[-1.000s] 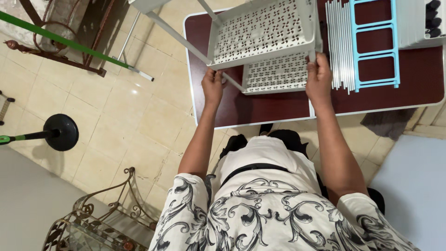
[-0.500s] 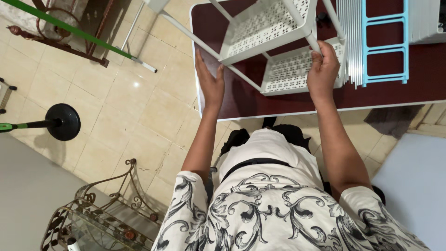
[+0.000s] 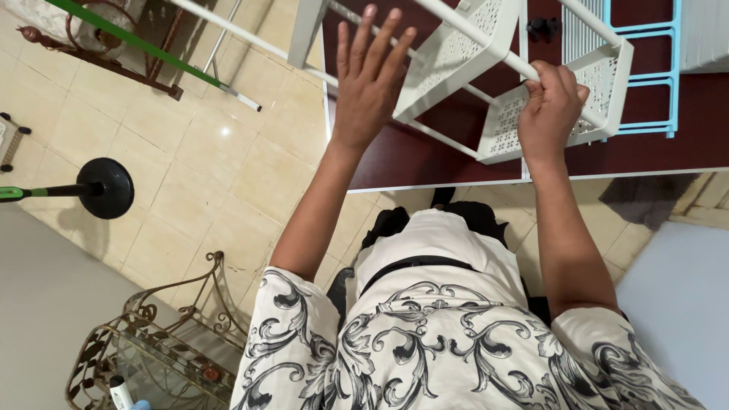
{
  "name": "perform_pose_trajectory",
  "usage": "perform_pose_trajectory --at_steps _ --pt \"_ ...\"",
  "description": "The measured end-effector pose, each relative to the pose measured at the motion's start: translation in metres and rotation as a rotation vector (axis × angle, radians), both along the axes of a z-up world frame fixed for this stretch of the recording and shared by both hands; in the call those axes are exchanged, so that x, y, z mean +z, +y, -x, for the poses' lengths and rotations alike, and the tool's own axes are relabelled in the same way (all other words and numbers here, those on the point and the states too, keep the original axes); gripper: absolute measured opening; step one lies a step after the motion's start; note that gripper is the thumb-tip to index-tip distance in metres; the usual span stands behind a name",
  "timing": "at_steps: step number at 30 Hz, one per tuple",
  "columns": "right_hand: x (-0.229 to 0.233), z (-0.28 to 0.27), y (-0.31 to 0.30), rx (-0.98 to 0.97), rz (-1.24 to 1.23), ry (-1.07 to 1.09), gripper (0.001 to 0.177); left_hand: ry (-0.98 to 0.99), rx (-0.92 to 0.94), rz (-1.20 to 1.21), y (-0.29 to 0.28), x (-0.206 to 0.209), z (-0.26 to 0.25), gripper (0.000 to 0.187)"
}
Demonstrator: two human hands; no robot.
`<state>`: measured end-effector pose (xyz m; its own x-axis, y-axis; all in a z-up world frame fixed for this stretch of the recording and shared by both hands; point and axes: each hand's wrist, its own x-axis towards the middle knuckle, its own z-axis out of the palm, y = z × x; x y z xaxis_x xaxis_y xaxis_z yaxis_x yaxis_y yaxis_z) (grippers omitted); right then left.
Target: The person assembles a white metal shelving unit by hand. They attach perforated shelves to vertical supports, insert horizontal crossbars, and secure the structure. The person then places black caster wheels onto the bottom of the frame.
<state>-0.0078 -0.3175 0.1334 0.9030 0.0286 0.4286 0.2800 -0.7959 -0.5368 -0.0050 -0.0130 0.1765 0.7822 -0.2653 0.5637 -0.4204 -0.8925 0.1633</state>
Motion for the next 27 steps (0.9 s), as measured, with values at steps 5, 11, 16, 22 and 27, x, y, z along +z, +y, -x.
perform_pose_trajectory --at_steps 5,11,16,22,27 --pt "0.004 -0.001 0.004 0.051 0.109 -0.060 0.013 0.009 -0.012 -0.148 -0.012 -0.011 -0.009 0.055" --pt "0.012 0.006 0.009 0.113 0.164 -0.071 0.019 0.124 -0.094 -0.115 -0.029 -0.021 -0.008 0.052" --pt "0.023 0.003 0.012 0.137 0.183 -0.087 0.016 0.100 -0.029 -0.020 -0.032 -0.016 -0.016 0.036" --pt "0.047 0.000 0.013 0.221 0.170 -0.126 0.015 0.157 -0.157 0.156 -0.016 -0.003 -0.023 0.019" --pt "0.054 0.006 -0.010 0.255 0.040 -0.223 0.019 0.116 -0.147 0.254 -0.012 0.012 -0.010 0.023"
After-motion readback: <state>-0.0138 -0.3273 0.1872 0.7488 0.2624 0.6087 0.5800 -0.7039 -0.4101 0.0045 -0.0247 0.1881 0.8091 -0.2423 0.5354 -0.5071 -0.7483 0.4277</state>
